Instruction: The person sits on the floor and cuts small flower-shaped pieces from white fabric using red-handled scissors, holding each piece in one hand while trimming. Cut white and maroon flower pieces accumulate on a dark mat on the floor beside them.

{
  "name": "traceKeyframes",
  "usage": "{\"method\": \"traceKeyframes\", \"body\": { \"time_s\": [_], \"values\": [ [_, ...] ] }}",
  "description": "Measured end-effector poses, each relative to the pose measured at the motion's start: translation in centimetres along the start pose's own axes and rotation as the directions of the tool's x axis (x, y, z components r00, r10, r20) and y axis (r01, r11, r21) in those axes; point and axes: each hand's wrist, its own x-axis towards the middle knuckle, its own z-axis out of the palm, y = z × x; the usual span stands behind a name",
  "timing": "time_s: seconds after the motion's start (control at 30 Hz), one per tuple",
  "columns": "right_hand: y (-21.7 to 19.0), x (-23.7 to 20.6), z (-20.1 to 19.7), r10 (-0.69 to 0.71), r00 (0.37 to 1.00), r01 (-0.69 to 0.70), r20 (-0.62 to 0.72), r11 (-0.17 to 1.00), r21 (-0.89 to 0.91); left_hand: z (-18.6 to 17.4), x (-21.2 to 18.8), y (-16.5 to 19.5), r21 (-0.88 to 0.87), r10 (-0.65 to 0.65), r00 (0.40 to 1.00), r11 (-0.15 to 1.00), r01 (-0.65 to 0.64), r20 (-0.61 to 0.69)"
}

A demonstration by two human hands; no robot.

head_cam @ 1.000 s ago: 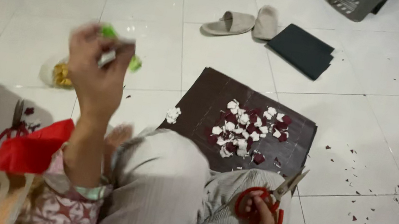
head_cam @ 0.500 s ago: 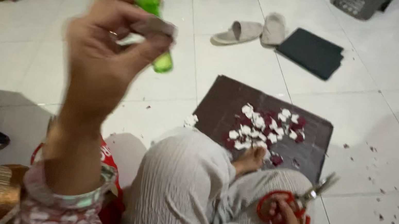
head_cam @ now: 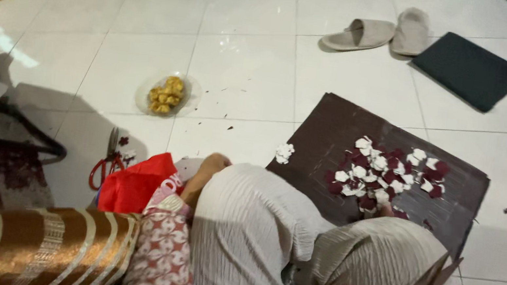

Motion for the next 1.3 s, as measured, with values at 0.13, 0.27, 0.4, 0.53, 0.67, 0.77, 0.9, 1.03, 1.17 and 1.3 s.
{"method": "traceKeyframes", "body": {
  "time_s": [0.13, 0.27, 0.4, 0.53, 0.67, 0.77, 0.9, 1.03, 1.17, 1.3],
  "values": [
    [0.3, 2.0, -0.1, -0.022, 0.999, 0.024, 0.026, 0.997, -0.07, 9.6, -2.2, 1.0, -0.116, 0.023, 0.989, 0.993, -0.006, 0.148],
    [-0.3, 4.0, 0.4, -0.048, 0.998, 0.052, 0.03, 0.986, -0.157, 6.8, -0.1, -8.0, -0.079, -0.187, 0.982, 0.979, 0.187, 0.003],
    [-0.9, 5.8, 0.5, -0.082, 0.996, 0.088, 0.035, 0.961, -0.264, -2.2, 0.9, -12.2, -0.035, -0.461, 0.863, 0.885, 0.464, -0.207],
    [-1.4, 8.1, 0.9, -0.127, 0.989, 0.146, 0.076, 0.916, -0.375, -3.0, 0.9, -14.7, -0.025, -0.651, 0.713, 0.743, 0.669, -0.261],
    [-4.5, 10.6, 2.9, -0.287, 0.933, 0.359, 0.216, 0.73, -0.581, -4.0, 0.1, -21.2, -0.017, -0.739, 0.637, 0.655, 0.755, -0.219],
    [-8.4, 14.4, 6.5, -0.116, 0.981, 0.191, 0.154, 0.7, -0.688, -7.4, 0.3, -22.9, -0.015, -0.738, 0.632, 0.653, 0.757, -0.237],
    [-12.5, 20.0, 13.2, 0.129, 0.989, -0.147, -0.074, 0.77, -0.621, -14.0, 2.5, -18.0, -0.225, -0.519, 0.6, 0.838, 0.497, -0.609],
    [-13.8, 23.1, 18.3, -0.039, 0.994, 0.094, 0.103, 0.788, -0.608, -18.8, 7.6, -10.1, -0.576, -0.219, 0.735, 0.77, -0.274, -0.642],
    [-14.4, 25.1, 18.9, -0.117, 0.97, 0.237, 0.214, 0.669, -0.704, -19.8, 11.9, -3.8, -0.58, 0.014, 0.813, 0.692, -0.429, -0.583],
    [-13.6, 26.0, 16.8, -0.236, 0.949, 0.314, 0.21, 0.782, -0.539, -18.9, 14.1, -0.5, -0.416, 0.107, 0.802, 0.81, -0.413, -0.588]
  ]
}}
